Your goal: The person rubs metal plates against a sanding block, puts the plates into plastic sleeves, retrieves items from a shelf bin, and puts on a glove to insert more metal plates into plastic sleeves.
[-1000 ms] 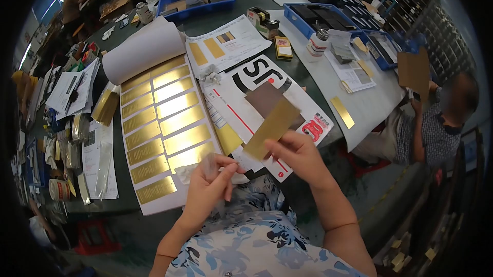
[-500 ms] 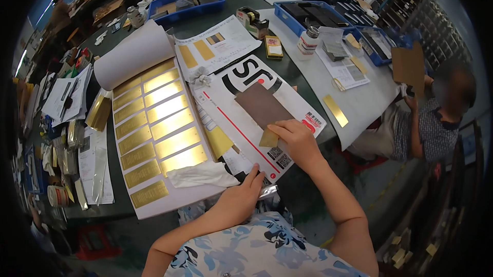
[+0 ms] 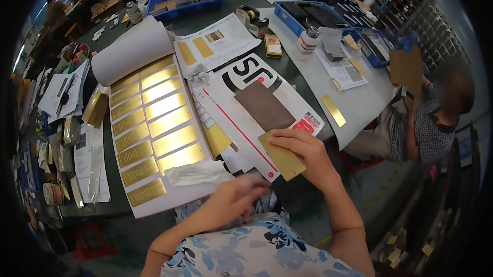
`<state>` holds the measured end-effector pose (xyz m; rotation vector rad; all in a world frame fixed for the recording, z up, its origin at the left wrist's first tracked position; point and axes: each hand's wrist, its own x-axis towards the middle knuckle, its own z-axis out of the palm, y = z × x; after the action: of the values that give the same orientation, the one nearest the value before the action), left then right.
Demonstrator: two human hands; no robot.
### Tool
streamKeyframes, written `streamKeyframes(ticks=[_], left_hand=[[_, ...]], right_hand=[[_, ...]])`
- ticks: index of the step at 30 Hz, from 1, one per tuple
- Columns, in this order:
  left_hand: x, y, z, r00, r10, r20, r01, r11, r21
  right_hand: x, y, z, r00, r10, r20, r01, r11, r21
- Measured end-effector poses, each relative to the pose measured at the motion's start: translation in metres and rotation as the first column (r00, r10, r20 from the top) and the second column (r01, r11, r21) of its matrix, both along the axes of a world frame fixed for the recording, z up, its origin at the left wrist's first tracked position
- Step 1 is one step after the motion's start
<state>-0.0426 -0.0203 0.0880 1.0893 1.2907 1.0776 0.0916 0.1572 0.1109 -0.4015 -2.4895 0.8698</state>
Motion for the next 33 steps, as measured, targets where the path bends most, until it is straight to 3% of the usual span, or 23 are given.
streamKeyframes(ticks=[2, 3, 5, 8, 10, 11, 13, 14, 15, 17, 20, 23, 26, 29, 30, 33], left_hand=[[-0.021, -0.01, 0.024, 0.899, 0.217, 0.38, -0.117, 0.956, -0.27], [-0.029, -0.014, 0.025, 0.899, 0.227, 0.375, -0.126, 0.953, -0.274], [-0.04, -0.022, 0.027, 0.787, 0.325, 0.525, -0.238, 0.944, -0.227], [-0.04, -0.032, 0.024, 0.781, 0.376, 0.499, -0.31, 0.926, -0.213], [-0.04, -0.036, 0.027, 0.778, 0.427, 0.46, -0.357, 0.904, -0.236], [-0.042, -0.04, 0.032, 0.723, 0.509, 0.468, -0.447, 0.86, -0.245], [-0.048, -0.047, 0.03, 0.652, 0.591, 0.474, -0.545, 0.801, -0.249], [-0.051, -0.054, 0.021, 0.655, 0.606, 0.452, -0.584, 0.785, -0.205], [-0.056, -0.06, 0.018, 0.651, 0.628, 0.427, -0.625, 0.762, -0.168], [-0.059, -0.065, 0.021, 0.666, 0.624, 0.408, -0.611, 0.77, -0.181], [-0.064, -0.072, 0.024, 0.69, 0.609, 0.39, -0.578, 0.789, -0.21], [-0.074, -0.088, 0.025, 0.712, 0.616, 0.338, -0.618, 0.777, -0.115], [-0.086, -0.108, 0.018, 0.497, 0.627, 0.599, -0.737, 0.67, -0.089], [-0.093, -0.119, 0.011, 0.428, 0.71, 0.559, -0.728, 0.638, -0.252], [-0.091, -0.12, 0.01, 0.369, 0.689, 0.624, -0.716, 0.639, -0.283], [-0.084, -0.126, 0.002, 0.434, 0.622, 0.652, -0.667, 0.709, -0.231]], right_hand=[[0.0, -0.011, 0.014, 0.997, 0.077, -0.009, -0.078, 0.99, -0.118], [-0.002, -0.015, 0.016, 0.986, 0.162, -0.027, -0.164, 0.961, -0.224], [-0.009, -0.022, 0.02, 0.955, 0.293, -0.053, -0.291, 0.878, -0.379], [-0.026, -0.031, 0.014, 0.893, 0.436, -0.108, -0.439, 0.796, -0.416], [-0.038, -0.044, 0.009, 0.961, 0.151, -0.232, -0.276, 0.604, -0.748], [-0.038, -0.04, 0.0, 0.959, 0.156, -0.235, -0.281, 0.604, -0.746], [-0.04, -0.028, -0.02, 0.991, -0.045, -0.124, -0.066, 0.645, -0.761], [-0.042, -0.03, -0.021, 0.975, -0.092, -0.204, -0.146, 0.43, -0.891], [-0.047, -0.033, -0.021, 0.977, -0.073, -0.202, -0.153, 0.421, -0.894], [-0.044, -0.039, -0.019, 0.969, 0.017, -0.245, -0.213, 0.553, -0.805], [-0.056, -0.049, -0.008, 0.98, -0.023, -0.199, -0.15, 0.577, -0.803], [-0.067, -0.056, -0.002, 0.978, -0.046, -0.202, -0.132, 0.609, -0.782], [-0.078, -0.064, 0.007, 0.973, -0.078, -0.218, -0.111, 0.668, -0.736], [-0.09, -0.073, 0.017, 0.967, -0.046, -0.249, -0.146, 0.702, -0.697], [-0.094, -0.075, 0.019, 0.96, -0.033, -0.276, -0.164, 0.735, -0.657], [-0.101, -0.082, 0.024, 0.948, -0.001, -0.32, -0.2, 0.778, -0.596]])
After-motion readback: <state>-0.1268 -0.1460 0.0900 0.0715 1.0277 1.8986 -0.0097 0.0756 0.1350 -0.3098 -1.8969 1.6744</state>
